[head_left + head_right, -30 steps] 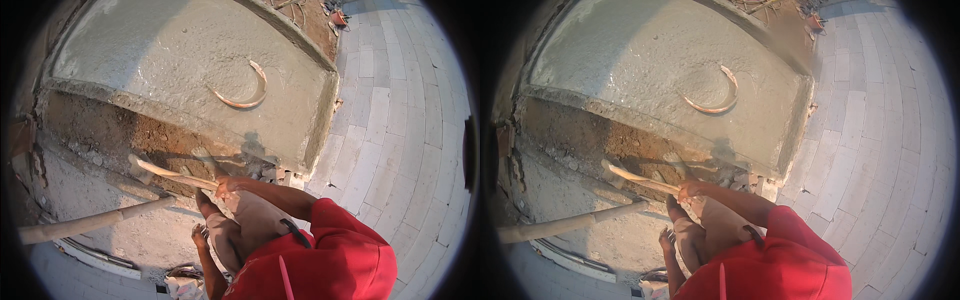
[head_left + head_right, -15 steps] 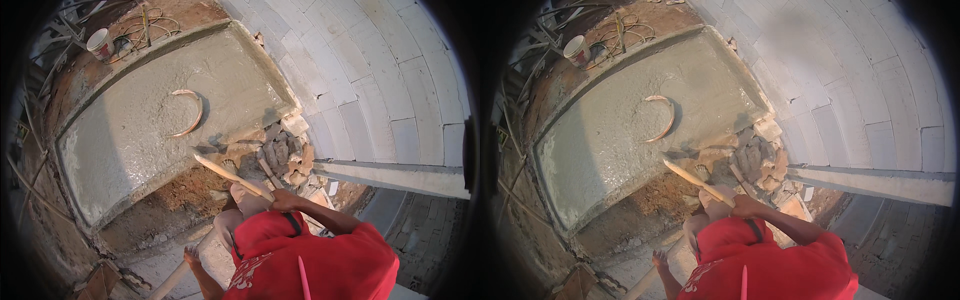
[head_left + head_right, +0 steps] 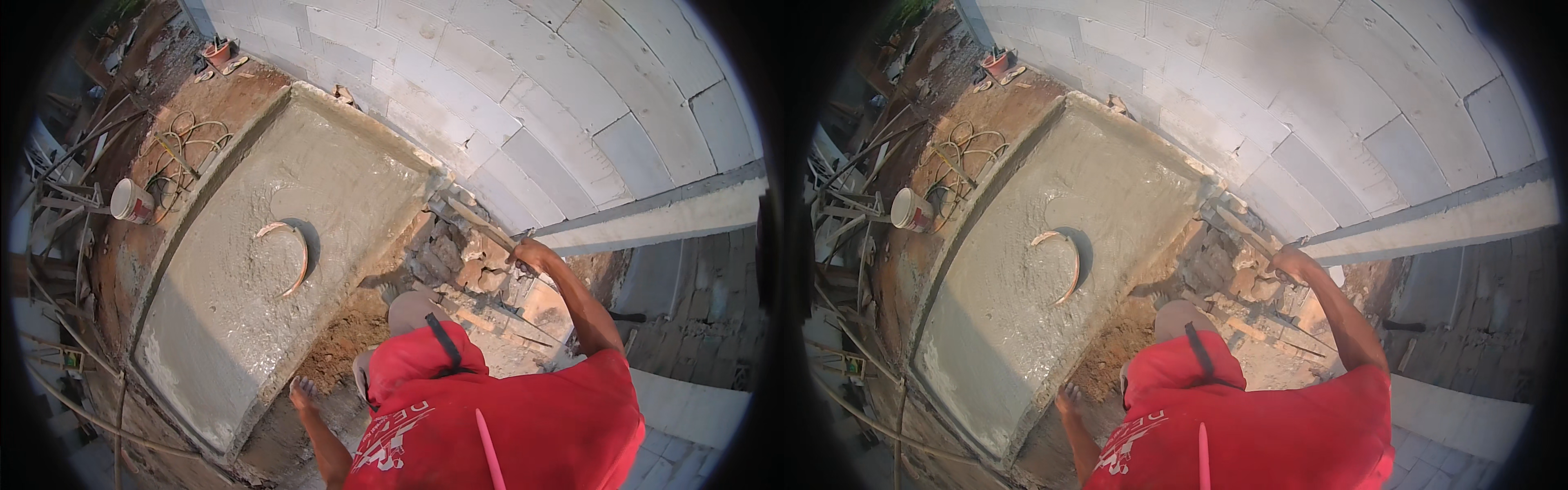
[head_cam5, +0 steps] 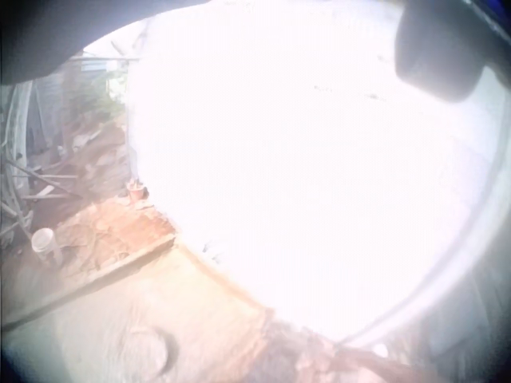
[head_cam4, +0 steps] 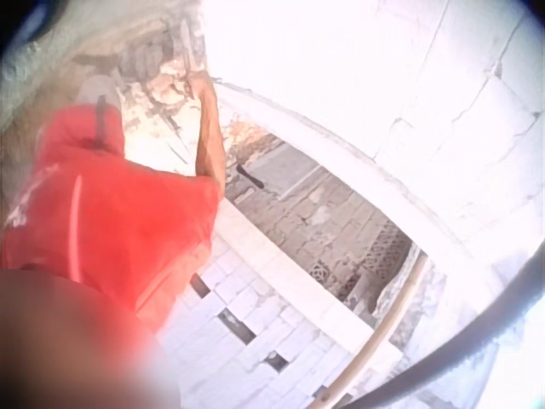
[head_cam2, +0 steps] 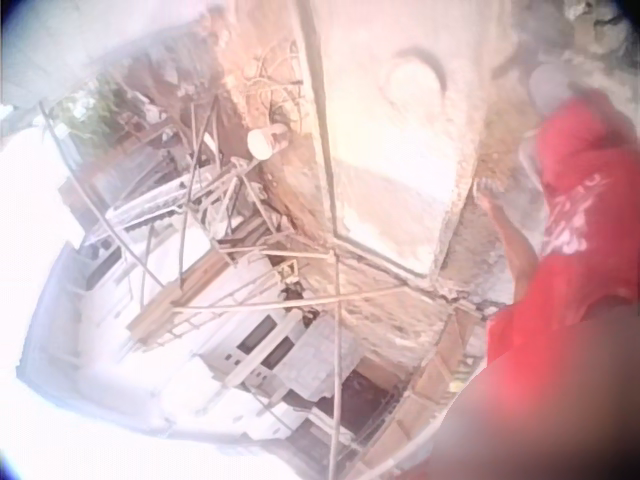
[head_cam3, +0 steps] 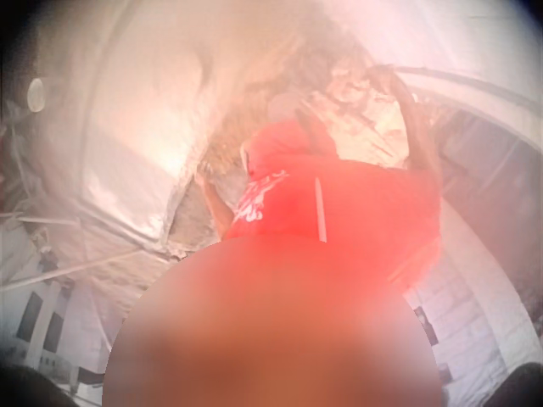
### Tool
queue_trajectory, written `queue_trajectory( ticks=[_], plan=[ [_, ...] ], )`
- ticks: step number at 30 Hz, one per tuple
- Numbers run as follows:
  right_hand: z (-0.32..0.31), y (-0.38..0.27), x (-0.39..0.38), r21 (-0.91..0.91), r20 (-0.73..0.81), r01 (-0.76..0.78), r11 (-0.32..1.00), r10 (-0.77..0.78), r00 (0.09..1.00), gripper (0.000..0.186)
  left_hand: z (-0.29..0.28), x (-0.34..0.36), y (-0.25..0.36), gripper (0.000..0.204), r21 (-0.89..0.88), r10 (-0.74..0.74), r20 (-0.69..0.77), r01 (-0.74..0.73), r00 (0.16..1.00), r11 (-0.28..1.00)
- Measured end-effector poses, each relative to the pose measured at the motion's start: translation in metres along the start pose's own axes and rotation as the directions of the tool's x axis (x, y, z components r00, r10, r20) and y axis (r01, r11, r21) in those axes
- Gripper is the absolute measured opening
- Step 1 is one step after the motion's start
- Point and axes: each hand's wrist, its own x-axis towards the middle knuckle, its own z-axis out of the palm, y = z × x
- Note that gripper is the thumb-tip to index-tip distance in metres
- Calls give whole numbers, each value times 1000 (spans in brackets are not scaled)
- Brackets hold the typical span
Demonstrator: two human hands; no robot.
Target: The person uses a long straightedge to level wet concrete on a rectangular slab, then scoops excess concrete into a basin and smooths the surface. The person also uses a hoe to scrape and level the ground adjacent to the slab.
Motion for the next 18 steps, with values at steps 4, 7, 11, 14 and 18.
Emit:
queue_trajectory(
  ticks=[4,7,11,14,18],
  plan=[
    [-71,36,77,66,110,-155,986,147,983,21,33,-5,7,42,127,-6,39,1,999,992],
    [-118,62,121,73,196,-223,972,205,959,19,44,-19,5,40,197,-29,58,17,998,980],
    [-160,88,159,-123,14,-299,946,303,953,24,49,-37,10,40,254,-59,31,49,998,966],
    [-178,104,175,-549,-490,-362,754,61,870,33,52,-47,15,42,230,-58,11,54,998,972],
    [-206,119,200,-473,-667,-436,766,12,745,38,72,-47,24,37,224,-7,25,1,1000,975]
  ],
)
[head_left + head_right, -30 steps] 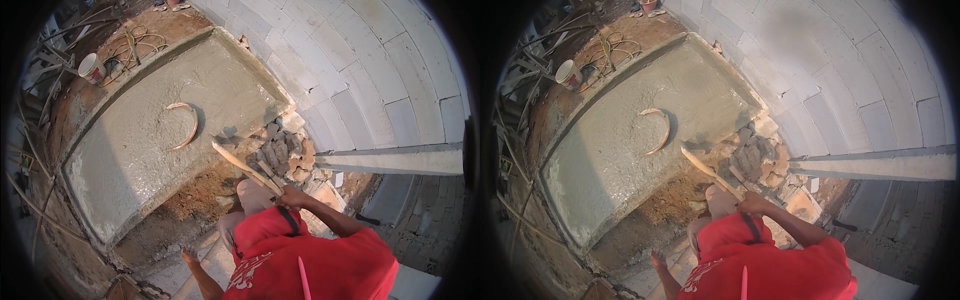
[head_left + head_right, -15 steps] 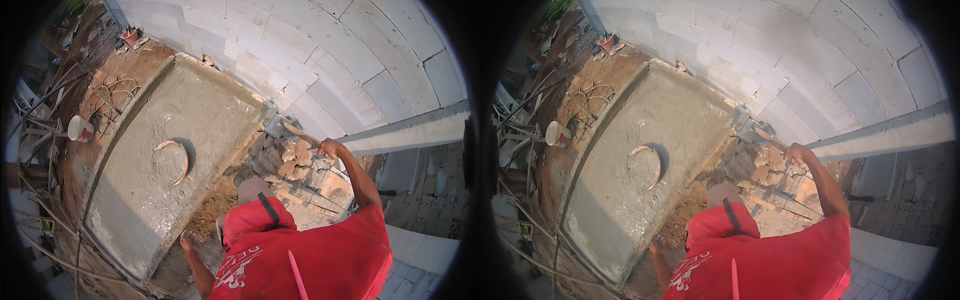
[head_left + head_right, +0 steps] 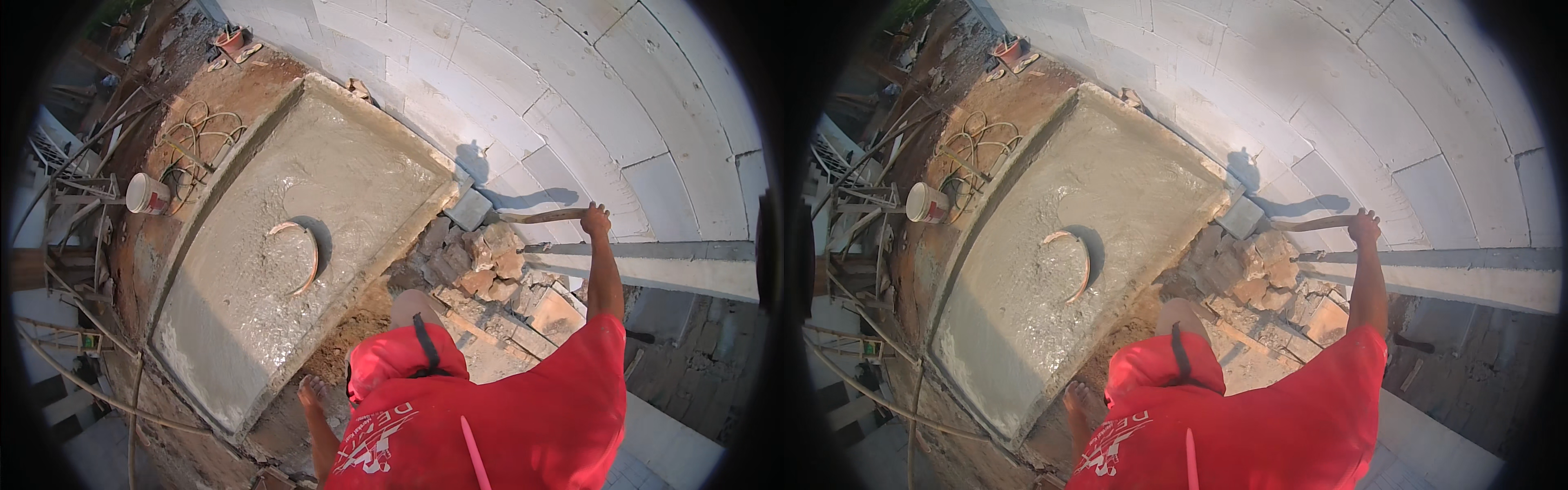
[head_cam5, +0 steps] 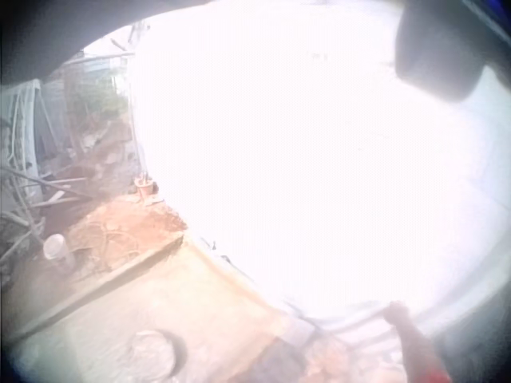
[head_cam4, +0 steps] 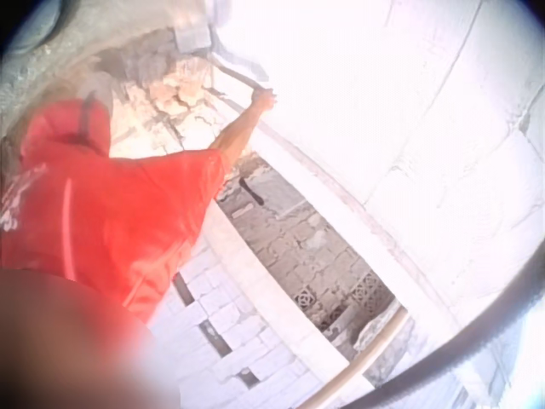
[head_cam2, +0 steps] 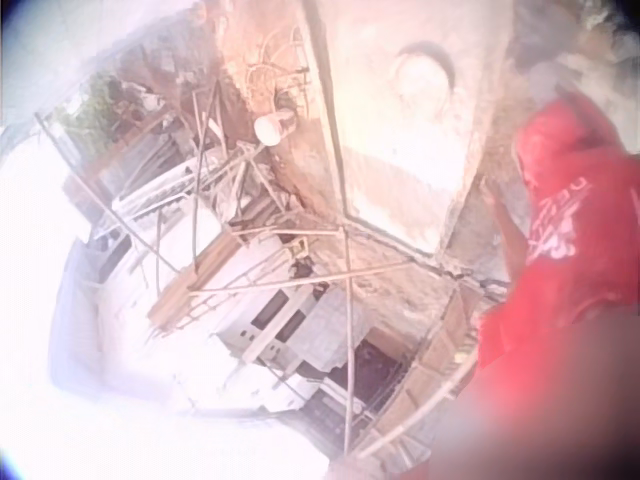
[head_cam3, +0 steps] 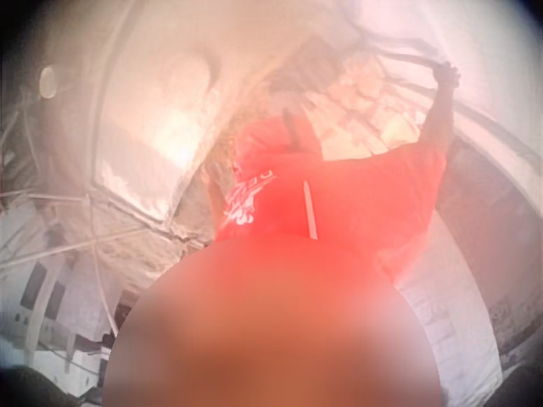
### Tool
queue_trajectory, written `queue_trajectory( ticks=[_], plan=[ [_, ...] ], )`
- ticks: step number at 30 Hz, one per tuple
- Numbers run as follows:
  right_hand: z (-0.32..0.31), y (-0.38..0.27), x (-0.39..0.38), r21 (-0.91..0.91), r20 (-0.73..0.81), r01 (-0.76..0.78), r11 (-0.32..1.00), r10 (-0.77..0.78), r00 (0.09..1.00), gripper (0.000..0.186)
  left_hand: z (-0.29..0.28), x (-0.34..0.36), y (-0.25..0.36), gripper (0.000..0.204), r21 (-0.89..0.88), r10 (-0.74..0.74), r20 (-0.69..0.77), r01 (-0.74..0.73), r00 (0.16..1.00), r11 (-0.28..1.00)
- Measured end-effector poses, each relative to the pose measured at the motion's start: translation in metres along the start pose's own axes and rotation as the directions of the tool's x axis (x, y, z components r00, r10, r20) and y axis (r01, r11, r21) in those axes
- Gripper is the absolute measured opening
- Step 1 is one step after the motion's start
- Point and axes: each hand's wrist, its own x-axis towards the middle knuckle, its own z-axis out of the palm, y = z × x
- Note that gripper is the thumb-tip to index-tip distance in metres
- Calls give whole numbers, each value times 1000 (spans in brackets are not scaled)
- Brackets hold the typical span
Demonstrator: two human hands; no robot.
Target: The person uses a long straightedge to level wet concrete on a rectangular slab, then scoops excess concrete into a basin and smooths the surface. The person also uses a hoe to scrape and level the ground adjacent to the slab.
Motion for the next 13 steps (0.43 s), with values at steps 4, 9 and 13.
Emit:
queue_trajectory(
  ticks=[4,9,13],
  plan=[
    [-5,10,28,117,-39,-29,993,33,999,41,11,6,4,31,-63,12,1,-12,1000,998],
    [2,22,58,175,39,111,978,-119,992,51,29,10,5,36,-135,32,0,-31,1000,990],
    [10,-2,79,289,39,77,954,-93,995,48,41,1,4,42,-97,40,-44,-44,998,994]
  ],
)
